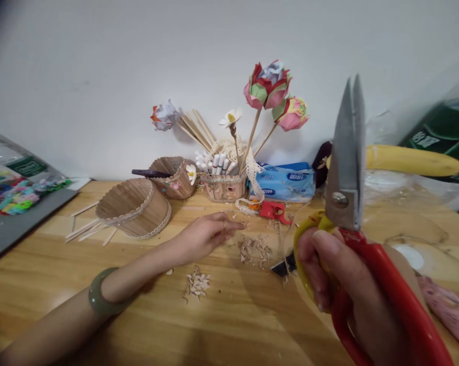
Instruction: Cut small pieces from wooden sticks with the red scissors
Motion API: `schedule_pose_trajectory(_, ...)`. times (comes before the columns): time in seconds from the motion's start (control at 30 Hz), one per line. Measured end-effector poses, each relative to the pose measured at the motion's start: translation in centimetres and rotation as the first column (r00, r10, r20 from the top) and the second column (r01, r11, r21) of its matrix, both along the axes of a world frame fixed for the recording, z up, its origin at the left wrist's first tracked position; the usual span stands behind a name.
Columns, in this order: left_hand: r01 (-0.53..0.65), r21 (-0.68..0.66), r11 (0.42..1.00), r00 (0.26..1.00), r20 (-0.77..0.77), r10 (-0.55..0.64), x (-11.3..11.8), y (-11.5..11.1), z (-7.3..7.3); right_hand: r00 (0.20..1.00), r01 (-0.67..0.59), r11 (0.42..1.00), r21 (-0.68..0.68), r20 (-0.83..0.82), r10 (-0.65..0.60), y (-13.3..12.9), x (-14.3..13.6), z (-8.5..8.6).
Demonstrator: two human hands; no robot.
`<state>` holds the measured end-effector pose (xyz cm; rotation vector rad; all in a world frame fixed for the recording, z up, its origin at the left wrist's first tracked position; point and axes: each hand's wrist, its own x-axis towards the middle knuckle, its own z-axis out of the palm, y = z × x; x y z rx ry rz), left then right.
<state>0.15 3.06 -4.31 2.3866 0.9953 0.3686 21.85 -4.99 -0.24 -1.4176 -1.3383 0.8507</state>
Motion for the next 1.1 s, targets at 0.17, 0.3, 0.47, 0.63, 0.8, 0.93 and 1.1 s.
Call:
schedule_pose_trajectory(0.17,0.065,0.033,0.997,0.998,0.016,-0.065,0.7,-0.2,-0.3,0.998,0.047,0.999,-0.015,-0.032,-0.047,0.1,0.4,-0.3)
schedule_pose_trajectory(0.3,0.076,0.052,0.996,0.997,-0.024,-0.075,1.3,-0.2,-1.1,0.997,0.068,0.997,-0.023,-0.023,-0.068,0.0,0.8,-0.7)
schedule_pose_trajectory(0.47,0.03,0.04,0.999,1.0,0.006,-0.03,1.4,0.0,-1.6,0.997,0.04,0.998,-0.038,-0.068,-0.043,0.0,0.6,-0.4)
schedule_pose_trajectory(0.63,0.016,-0.048,0.999,0.999,0.041,-0.014,1.2,0.0,-0.8,0.99,-0.041,0.999,-0.011,-0.138,0.039,0.2,0.3,0.3)
schedule_pose_trajectory(0.8,-0.018,-0.059,0.998,0.994,0.107,0.024,0.7,0.5,0.3,0.985,-0.024,1.0,-0.005,-0.169,0.023,0.6,0.0,0.6)
schedule_pose_trajectory(0.93,-0.127,-0.095,0.987,0.978,0.156,0.141,0.1,0.3,0.3,0.976,-0.025,1.0,-0.01,-0.215,0.022,0.7,-0.2,0.7)
schedule_pose_trajectory(1.1,-0.015,-0.184,0.983,0.993,0.114,0.037,-3.3,-3.9,-4.3,0.97,-0.02,1.0,-0.02,-0.241,0.015,0.6,-0.2,0.7)
